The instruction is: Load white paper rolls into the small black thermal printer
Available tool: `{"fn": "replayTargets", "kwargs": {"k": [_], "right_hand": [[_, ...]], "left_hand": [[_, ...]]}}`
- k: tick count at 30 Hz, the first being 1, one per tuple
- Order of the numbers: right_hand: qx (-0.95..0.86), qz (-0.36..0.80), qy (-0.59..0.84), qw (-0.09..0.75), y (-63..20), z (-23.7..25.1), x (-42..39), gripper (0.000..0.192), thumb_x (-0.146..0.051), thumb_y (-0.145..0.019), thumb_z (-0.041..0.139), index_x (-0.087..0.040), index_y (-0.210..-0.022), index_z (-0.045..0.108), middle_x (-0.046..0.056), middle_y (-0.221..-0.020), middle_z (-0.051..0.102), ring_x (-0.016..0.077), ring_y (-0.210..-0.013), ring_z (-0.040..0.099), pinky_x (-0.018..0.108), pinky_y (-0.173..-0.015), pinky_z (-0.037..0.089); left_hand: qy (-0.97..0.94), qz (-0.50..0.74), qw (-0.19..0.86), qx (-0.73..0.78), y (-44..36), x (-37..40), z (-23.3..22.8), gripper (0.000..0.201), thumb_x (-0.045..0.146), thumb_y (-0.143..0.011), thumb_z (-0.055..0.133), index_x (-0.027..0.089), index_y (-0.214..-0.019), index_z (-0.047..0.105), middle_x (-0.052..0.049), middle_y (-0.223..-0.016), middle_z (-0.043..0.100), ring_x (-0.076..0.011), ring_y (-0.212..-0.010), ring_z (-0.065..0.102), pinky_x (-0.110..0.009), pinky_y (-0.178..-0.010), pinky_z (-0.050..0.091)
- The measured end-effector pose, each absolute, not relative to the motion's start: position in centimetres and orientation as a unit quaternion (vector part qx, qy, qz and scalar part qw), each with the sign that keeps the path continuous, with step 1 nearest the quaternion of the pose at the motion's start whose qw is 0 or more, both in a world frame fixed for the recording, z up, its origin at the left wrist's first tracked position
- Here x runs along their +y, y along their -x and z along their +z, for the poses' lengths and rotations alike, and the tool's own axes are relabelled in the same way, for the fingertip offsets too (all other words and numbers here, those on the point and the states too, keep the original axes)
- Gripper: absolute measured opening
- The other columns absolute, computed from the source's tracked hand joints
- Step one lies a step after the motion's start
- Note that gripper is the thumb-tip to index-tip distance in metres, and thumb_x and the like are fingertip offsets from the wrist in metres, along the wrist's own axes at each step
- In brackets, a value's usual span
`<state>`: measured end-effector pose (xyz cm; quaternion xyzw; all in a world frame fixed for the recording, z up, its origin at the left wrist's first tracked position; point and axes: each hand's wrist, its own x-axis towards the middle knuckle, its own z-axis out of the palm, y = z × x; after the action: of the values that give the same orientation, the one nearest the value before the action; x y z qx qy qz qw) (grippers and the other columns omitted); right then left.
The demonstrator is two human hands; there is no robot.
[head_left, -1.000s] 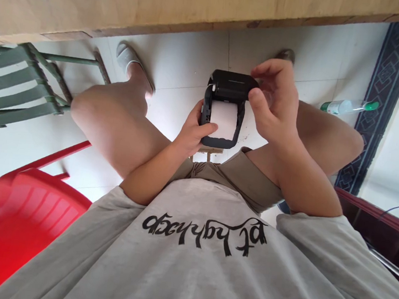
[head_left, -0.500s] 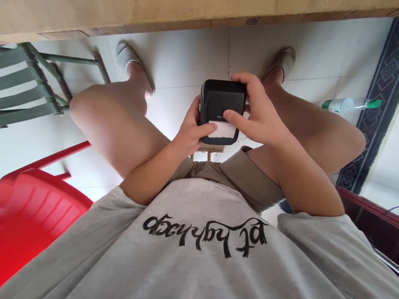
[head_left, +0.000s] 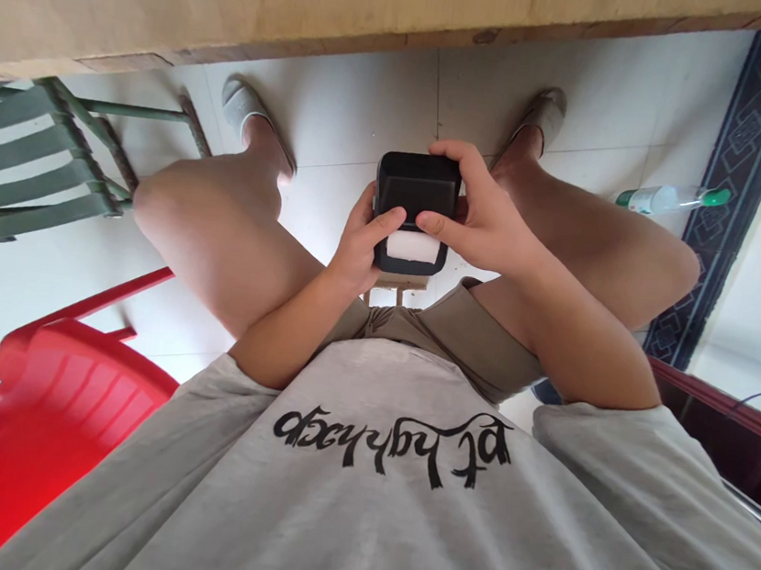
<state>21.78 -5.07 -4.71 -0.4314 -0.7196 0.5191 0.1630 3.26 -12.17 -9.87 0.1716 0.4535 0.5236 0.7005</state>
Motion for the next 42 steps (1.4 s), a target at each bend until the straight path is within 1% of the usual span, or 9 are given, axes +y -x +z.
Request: {"fn": "replayTargets", "kwargs": {"k": [6,11,14,19,23,29,35,39,42], "right_hand": [[-0.714,0.509,0.464,0.127,-21.8,-5.2,-5.3,0.089,-0.075,-0.093,0.066,-0.026,-0.163,0.041,0.013,-0.153,0.061,0.0267,-0.136,0.063,0.044,-0.113,0.064],[-0.733,0.471,0.467,0.148,-21.8,-5.1,-5.3,0.079,-0.056,-0.094,0.068,-0.024,-0.162,0.044,0.014,-0.164,0.054,0.0287,-0.149,0.057,0.050,-0.130,0.054],[-0.747,0.471,0.446,0.145,-21.9,-5.0,-5.2,0.079,-0.050,-0.093,0.066,-0.024,-0.163,0.042,0.014,-0.166,0.052,0.0290,-0.153,0.055,0.050,-0.130,0.055],[-0.747,0.495,0.423,0.135,-22.1,-5.0,-5.1,0.083,-0.049,-0.089,0.066,-0.022,-0.164,0.042,0.014,-0.169,0.048,0.0285,-0.154,0.053,0.048,-0.125,0.058],[-0.734,0.509,0.428,0.138,-22.2,-5.0,-5.1,0.082,-0.051,-0.088,0.069,-0.026,-0.162,0.044,0.012,-0.168,0.049,0.0283,-0.152,0.053,0.048,-0.123,0.060],[-0.729,0.518,0.427,0.134,-22.4,-5.0,-5.2,0.090,-0.059,-0.087,0.073,-0.026,-0.165,0.042,0.013,-0.168,0.049,0.0292,-0.155,0.051,0.046,-0.122,0.061],[-0.749,0.503,0.412,0.131,-22.5,-5.2,-5.3,0.091,-0.052,-0.085,0.075,-0.027,-0.165,0.041,0.012,-0.169,0.048,0.0294,-0.152,0.054,0.048,-0.121,0.061],[-0.785,0.436,0.426,0.111,-22.6,-4.4,-5.0,0.082,-0.051,-0.085,0.075,-0.026,-0.159,0.051,0.014,-0.161,0.054,0.0316,-0.148,0.056,0.050,-0.122,0.060],[-0.804,0.353,0.460,0.135,-22.9,-3.6,-4.9,0.068,-0.058,-0.089,0.073,-0.023,-0.147,0.063,0.017,-0.143,0.060,0.0320,-0.138,0.060,0.051,-0.120,0.059]], "left_hand": [[-0.108,0.526,0.697,0.476,-3.8,-11.8,-9.4,0.058,0.078,-0.095,0.066,0.023,-0.111,0.072,-0.008,-0.118,0.081,-0.0335,-0.139,0.071,-0.046,-0.107,0.066],[-0.097,0.526,0.681,0.499,-3.7,-11.5,-10.4,0.062,0.083,-0.095,0.063,0.023,-0.108,0.073,-0.008,-0.109,0.082,-0.0328,-0.135,0.074,-0.044,-0.107,0.065],[-0.102,0.525,0.685,0.495,-3.4,-11.6,-10.7,0.067,0.086,-0.094,0.062,0.022,-0.111,0.074,-0.009,-0.108,0.082,-0.0325,-0.134,0.074,-0.043,-0.107,0.065],[-0.075,0.531,0.685,0.493,-3.6,-11.6,-10.6,0.063,0.082,-0.099,0.060,0.022,-0.112,0.074,-0.009,-0.113,0.083,-0.0301,-0.133,0.075,-0.041,-0.107,0.064],[-0.083,0.528,0.680,0.502,-3.7,-11.6,-10.4,0.060,0.082,-0.099,0.060,0.024,-0.108,0.073,-0.008,-0.115,0.082,-0.0299,-0.134,0.074,-0.042,-0.107,0.065],[-0.126,0.542,0.668,0.494,-3.3,-11.5,-10.0,0.053,0.077,-0.097,0.068,0.025,-0.103,0.071,-0.006,-0.108,0.079,-0.0322,-0.137,0.071,-0.046,-0.106,0.066],[-0.098,0.533,0.676,0.500,-3.1,-11.3,-10.0,0.050,0.073,-0.097,0.069,0.024,-0.098,0.071,-0.005,-0.101,0.078,-0.0307,-0.126,0.075,-0.042,-0.099,0.067],[-0.074,0.529,0.689,0.490,-3.6,-11.2,-9.7,0.054,0.075,-0.101,0.060,0.022,-0.099,0.073,-0.005,-0.103,0.080,-0.0306,-0.127,0.076,-0.043,-0.101,0.067],[-0.082,0.524,0.691,0.491,-3.9,-11.3,-9.7,0.053,0.075,-0.098,0.065,0.023,-0.097,0.073,-0.004,-0.098,0.080,-0.0308,-0.122,0.078,-0.042,-0.099,0.067]]}}
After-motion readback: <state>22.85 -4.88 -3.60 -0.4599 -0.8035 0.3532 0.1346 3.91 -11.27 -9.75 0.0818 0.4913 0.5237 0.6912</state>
